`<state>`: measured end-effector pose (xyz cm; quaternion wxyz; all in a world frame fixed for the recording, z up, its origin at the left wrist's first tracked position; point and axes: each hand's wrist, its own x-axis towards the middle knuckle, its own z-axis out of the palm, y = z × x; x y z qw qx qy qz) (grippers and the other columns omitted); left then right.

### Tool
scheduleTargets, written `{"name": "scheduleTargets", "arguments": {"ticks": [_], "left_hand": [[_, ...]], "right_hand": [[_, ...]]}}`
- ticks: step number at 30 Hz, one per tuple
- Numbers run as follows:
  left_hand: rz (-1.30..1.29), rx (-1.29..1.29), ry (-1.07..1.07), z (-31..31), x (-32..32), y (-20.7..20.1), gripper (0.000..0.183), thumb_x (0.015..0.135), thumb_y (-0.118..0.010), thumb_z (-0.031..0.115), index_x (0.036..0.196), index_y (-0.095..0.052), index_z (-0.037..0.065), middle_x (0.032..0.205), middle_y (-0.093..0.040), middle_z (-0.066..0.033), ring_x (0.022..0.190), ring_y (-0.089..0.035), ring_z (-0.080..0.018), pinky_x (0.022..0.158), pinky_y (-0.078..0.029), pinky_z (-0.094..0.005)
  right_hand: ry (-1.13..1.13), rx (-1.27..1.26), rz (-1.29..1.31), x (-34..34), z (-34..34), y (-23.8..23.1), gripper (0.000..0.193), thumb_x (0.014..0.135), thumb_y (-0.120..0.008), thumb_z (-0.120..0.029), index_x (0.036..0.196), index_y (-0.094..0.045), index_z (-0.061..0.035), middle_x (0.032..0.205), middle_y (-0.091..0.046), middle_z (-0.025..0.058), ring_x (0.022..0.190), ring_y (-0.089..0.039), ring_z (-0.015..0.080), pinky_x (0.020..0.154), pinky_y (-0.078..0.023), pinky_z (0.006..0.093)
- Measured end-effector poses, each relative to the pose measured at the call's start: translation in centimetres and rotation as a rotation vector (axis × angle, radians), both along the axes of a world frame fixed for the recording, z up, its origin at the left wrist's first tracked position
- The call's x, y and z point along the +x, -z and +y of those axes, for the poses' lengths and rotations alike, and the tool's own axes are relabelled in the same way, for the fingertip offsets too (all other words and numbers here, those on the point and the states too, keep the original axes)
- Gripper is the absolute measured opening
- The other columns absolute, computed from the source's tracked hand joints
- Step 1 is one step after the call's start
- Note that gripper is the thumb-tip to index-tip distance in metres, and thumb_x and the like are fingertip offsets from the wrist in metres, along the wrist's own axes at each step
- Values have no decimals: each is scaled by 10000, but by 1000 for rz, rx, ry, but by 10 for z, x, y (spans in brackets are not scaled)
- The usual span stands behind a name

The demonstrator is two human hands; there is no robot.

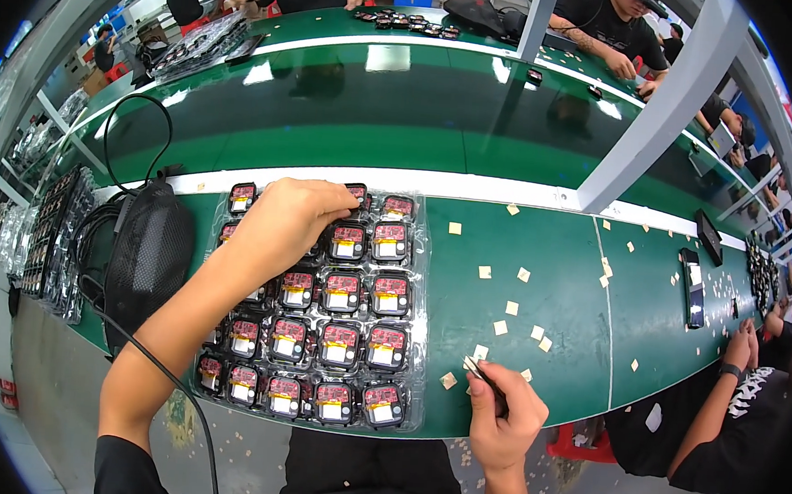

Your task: The recorder is assembling smartwatch components, specifically applying small adhesive tabs or stickers to the internal chassis of watch bodies using tweezers and placing them into a protective tray.

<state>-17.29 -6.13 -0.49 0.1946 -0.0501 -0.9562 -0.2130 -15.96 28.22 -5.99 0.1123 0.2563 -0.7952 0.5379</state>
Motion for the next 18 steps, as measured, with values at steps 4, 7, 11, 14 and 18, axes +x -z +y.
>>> {"name": "scheduleTargets", "arguments": {"ticks": [4, 7, 11, 14, 18], "left_hand": [[8, -126, 32, -2, -1, -4, 322, 776, -590, -107, 1048, -741, -25, 1073, -737, -185, 1015, -702, -356, 924, -559, -418], [-33, -149, 34, -4, -2, -3, 384, 749, -563, -130, 1074, -738, -21, 1083, -735, -184, 1030, -695, -357, 936, -554, -424], [-105, -225, 34, 4, -1, -12, 399, 747, -554, -136, 1083, -734, -17, 1090, -736, -163, 1060, -681, -344, 944, -549, -432], [-180, -263, 33, 6, 1, -17, 406, 750, -552, -139, 1097, -724, -21, 1134, -722, -161, 1074, -669, -341, 952, -542, -433], [-141, -247, 43, 8, 9, -17, 430, 757, -554, -135, 1146, -701, -24, 1184, -702, -171, 1091, -660, -346, 957, -537, -435]], "right_hand": [[-48, 82, -46, 2, 7, -6, 145, 947, -683, 1, 1054, -668, 97, 905, -707, 139, 816, -724, 176, 706, -553, 252], [-45, 90, -43, 1, 5, -5, 143, 938, -686, 10, 1052, -670, 95, 895, -708, 139, 807, -724, 179, 698, -554, 256], [-9, 24, 59, 0, -3, -3, 136, 880, -746, -5, 1001, -706, 42, 801, -722, 101, 555, -544, 103, 506, -394, 237], [-16, 27, 57, 1, -3, -4, 137, 877, -745, 2, 1003, -707, 39, 803, -721, 101, 552, -542, 104, 504, -393, 239], [-13, 42, 59, 0, 0, -1, 139, 879, -743, 1, 1009, -709, 34, 802, -720, 100, 555, -545, 104, 505, -394, 241]]}}
